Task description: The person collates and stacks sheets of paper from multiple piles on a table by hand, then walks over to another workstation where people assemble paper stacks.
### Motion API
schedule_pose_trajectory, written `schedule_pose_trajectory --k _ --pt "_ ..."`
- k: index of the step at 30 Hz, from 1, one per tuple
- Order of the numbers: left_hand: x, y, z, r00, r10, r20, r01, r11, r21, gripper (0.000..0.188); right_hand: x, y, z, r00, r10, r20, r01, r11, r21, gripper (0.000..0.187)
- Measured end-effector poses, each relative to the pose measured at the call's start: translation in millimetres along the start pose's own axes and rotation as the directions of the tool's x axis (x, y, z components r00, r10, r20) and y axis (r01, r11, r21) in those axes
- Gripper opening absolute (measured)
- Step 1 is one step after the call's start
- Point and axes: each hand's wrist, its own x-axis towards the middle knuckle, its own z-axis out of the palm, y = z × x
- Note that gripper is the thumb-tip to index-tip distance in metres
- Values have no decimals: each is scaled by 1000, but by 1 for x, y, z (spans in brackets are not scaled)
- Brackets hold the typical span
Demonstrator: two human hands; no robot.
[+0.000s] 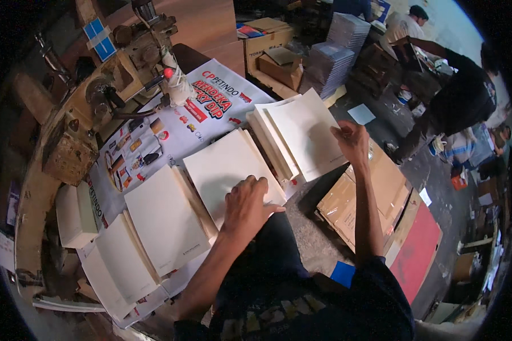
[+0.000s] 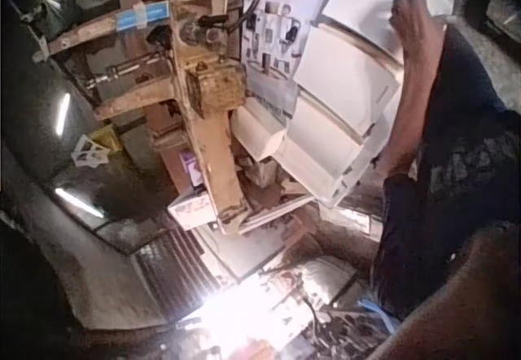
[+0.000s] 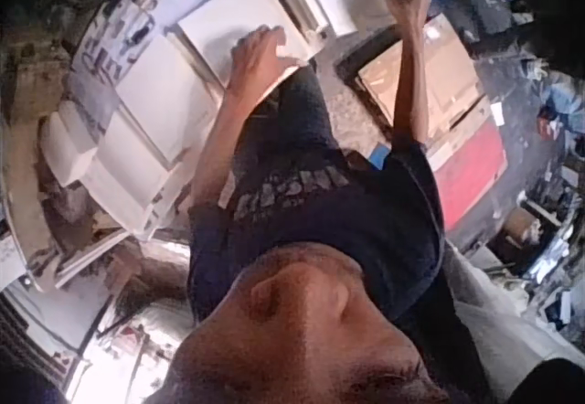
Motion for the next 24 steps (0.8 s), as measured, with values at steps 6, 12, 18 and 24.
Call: schedule_pose_trajectory --k 6,12,18,24 --pt "-20 -43 -14 995 -79 69 104 786 -609 18 0 11 -11 980 -151 130 131 980 149 18" --pt "-105 -83 -60 936 -287 -206 26 637 -770 15 -29 -28 -16 953 -10 302 -18 996 91 21" --pt "-124 -96 -68 980 -156 -121 76 863 -499 56 -55 -79 19 871 -28 490 -193 898 396 34" --pt "-129 -117 -70 986 -151 -73 131 965 -227 39 -92 -113 66 844 23 536 -293 856 425 40"
